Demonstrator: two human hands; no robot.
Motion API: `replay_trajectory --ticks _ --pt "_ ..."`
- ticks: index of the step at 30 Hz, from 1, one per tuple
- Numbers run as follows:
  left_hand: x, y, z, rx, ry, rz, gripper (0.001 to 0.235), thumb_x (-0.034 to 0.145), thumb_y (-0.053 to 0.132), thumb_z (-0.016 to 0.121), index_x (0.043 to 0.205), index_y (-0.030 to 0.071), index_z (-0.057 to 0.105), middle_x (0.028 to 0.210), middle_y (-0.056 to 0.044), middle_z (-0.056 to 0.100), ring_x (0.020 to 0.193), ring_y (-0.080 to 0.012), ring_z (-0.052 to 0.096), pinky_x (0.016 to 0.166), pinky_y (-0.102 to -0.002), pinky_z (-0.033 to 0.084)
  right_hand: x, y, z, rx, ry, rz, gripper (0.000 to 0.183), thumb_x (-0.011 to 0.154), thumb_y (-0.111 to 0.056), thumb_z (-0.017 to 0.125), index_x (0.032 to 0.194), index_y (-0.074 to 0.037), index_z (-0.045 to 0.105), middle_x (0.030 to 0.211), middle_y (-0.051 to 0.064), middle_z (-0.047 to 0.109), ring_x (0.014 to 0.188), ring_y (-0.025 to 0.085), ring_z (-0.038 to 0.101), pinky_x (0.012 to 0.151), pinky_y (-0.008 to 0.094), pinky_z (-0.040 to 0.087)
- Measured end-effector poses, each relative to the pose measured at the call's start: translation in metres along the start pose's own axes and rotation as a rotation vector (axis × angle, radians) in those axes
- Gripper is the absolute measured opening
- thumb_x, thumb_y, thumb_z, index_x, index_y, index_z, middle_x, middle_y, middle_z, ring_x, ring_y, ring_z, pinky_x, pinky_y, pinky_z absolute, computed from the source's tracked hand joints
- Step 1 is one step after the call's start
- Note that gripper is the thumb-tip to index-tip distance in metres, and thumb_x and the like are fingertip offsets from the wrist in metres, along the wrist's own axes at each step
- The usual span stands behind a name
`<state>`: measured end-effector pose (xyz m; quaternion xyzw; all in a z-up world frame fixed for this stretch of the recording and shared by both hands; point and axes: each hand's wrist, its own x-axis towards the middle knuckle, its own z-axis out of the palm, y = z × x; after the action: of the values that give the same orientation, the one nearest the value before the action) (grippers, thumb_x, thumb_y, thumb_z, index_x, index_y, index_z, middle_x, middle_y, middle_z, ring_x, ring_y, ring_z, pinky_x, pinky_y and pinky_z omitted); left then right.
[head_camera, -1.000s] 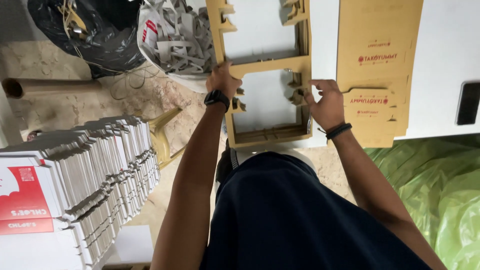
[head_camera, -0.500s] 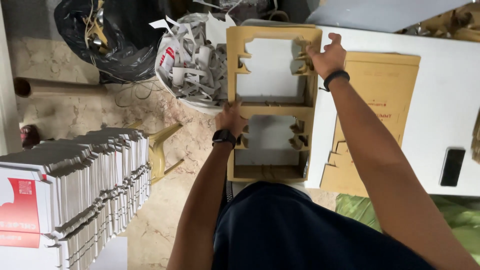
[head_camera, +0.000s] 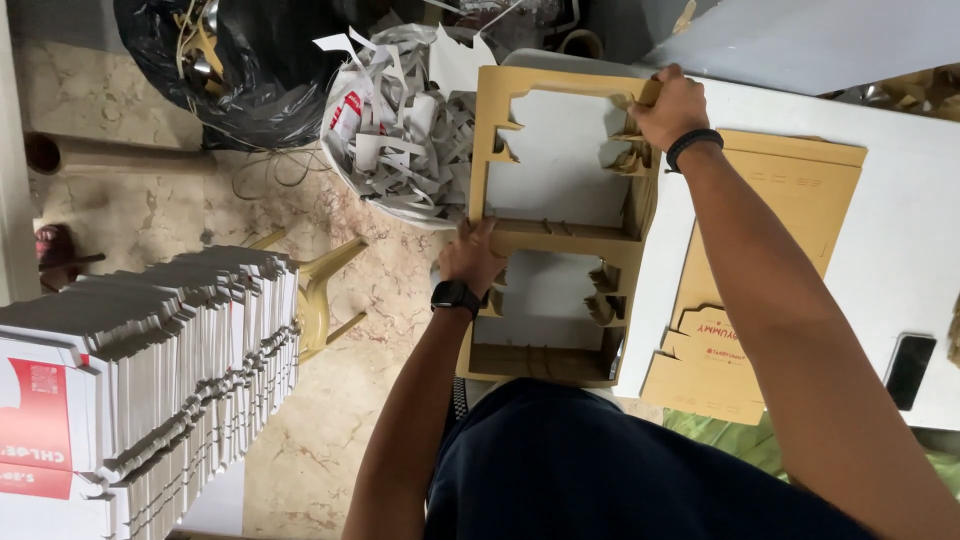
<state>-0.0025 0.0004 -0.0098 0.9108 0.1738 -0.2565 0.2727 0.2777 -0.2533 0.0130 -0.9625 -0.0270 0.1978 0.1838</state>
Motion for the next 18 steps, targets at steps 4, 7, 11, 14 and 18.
replay_trajectory --ticks 4,7,11,14,18 --pt "0.005 -0.003 0.006 -0.049 -0.024 -0.025 0.071 0.082 0.039 0.075 0.147 0.031 0.048 0.150 -0.015 0.044 0.108 -0.0426 0.065 0.091 -0.057 0.054 -0.009 -0.025 -0.017 0.090 -0.118 0.128 0.076 0.085 -0.025 0.080 0.150 -0.011 0.043 0.130 0.023 0.059 0.112 0.042 0.062 0.089 0.049 0.060" --pt "-0.002 0.000 0.007 -0.009 0.045 0.031 0.068 0.083 0.025 0.075 0.146 0.026 0.049 0.139 -0.017 0.049 0.079 -0.0462 0.070 0.072 -0.057 0.058 -0.014 -0.030 -0.018 0.087 -0.135 0.207 0.061 0.088 -0.014 0.073 0.144 -0.017 0.051 0.127 0.020 0.059 0.108 0.039 0.065 0.081 0.044 0.062" --pt "-0.009 0.010 -0.008 -0.079 -0.029 -0.063 0.067 0.089 0.011 0.063 0.151 0.027 0.044 0.129 -0.021 0.052 0.092 -0.0490 0.066 0.078 -0.060 0.056 -0.006 -0.024 -0.012 0.105 -0.079 0.212 0.061 0.080 -0.011 0.069 0.140 -0.014 0.057 0.123 0.014 0.064 0.100 0.033 0.068 0.074 0.037 0.062" --pt "-0.009 0.009 -0.006 -0.083 -0.014 -0.066 0.062 0.089 0.008 0.060 0.147 0.028 0.049 0.124 -0.020 0.056 0.091 -0.0473 0.067 0.075 -0.059 0.057 0.005 -0.004 -0.002 0.098 -0.042 0.161 0.060 0.077 -0.016 0.077 0.134 -0.011 0.062 0.124 0.015 0.064 0.103 0.033 0.068 0.075 0.038 0.063" --pt "-0.006 0.008 -0.006 -0.105 -0.059 -0.106 0.068 0.088 0.018 0.072 0.151 0.032 0.049 0.142 -0.015 0.050 0.101 -0.0424 0.067 0.085 -0.053 0.058 0.010 0.000 -0.002 0.081 -0.027 0.098 0.059 0.076 -0.021 0.089 0.128 -0.007 0.066 0.122 0.015 0.066 0.108 0.031 0.065 0.084 0.040 0.062"
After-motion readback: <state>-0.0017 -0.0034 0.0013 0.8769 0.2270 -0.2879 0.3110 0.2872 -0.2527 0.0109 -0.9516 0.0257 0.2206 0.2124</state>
